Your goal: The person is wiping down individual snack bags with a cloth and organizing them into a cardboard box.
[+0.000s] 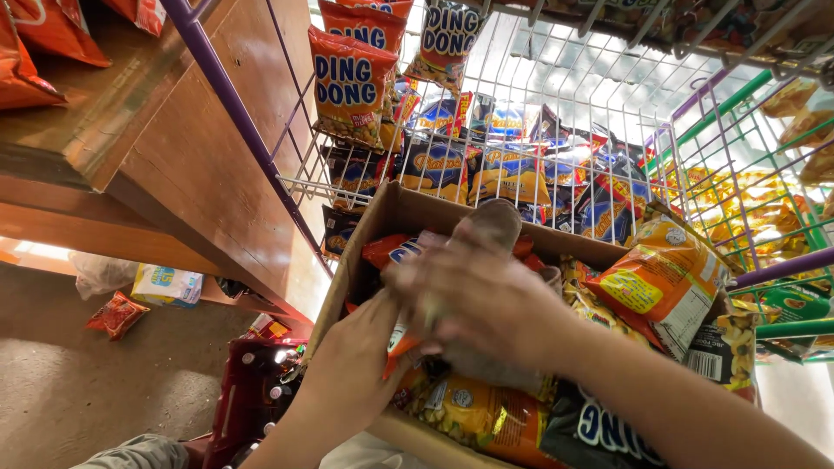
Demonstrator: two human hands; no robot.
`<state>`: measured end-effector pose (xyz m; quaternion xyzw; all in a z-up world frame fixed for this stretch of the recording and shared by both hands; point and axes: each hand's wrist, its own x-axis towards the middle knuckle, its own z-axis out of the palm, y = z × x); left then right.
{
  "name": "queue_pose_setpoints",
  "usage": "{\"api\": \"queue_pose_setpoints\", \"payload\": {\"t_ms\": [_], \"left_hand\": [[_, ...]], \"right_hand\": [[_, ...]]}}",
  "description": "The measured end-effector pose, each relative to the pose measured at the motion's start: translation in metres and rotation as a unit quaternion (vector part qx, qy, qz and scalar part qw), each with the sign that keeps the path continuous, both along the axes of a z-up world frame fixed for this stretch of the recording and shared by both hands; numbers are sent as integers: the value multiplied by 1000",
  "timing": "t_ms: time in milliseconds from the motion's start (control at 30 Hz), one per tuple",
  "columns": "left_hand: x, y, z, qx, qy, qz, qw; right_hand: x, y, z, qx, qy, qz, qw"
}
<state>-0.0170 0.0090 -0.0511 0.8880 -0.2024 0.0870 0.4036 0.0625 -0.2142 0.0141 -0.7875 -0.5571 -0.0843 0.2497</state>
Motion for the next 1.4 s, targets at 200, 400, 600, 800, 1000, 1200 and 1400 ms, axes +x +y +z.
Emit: {"api": "queue_pose_setpoints", "payload": {"t_ms": [200, 400, 600, 800, 1000, 1200, 1400], "left_hand": [[2, -7, 30, -26, 58, 27, 998], [2, -4, 19, -26, 4, 23, 999], [4, -5, 26, -28, -17, 28, 999], [3, -3, 22, -32, -7, 54, 998], [2, -5, 34, -41, -30, 64, 997], [-4, -1, 37, -122, -9, 83, 989], [-5, 4, 48, -228, 108, -9, 968]], "right_hand": [[2, 3, -6, 45, 53, -170, 983], [-8, 4, -1, 16, -26, -42, 999], [7, 3, -3, 90, 44, -182, 978], [-21, 7, -8, 54, -6, 7, 998], [19, 0, -17, 83, -13, -177, 981], [10, 8, -14, 239, 338, -193, 890], [11, -2, -36, 355, 283, -290, 842]]}}
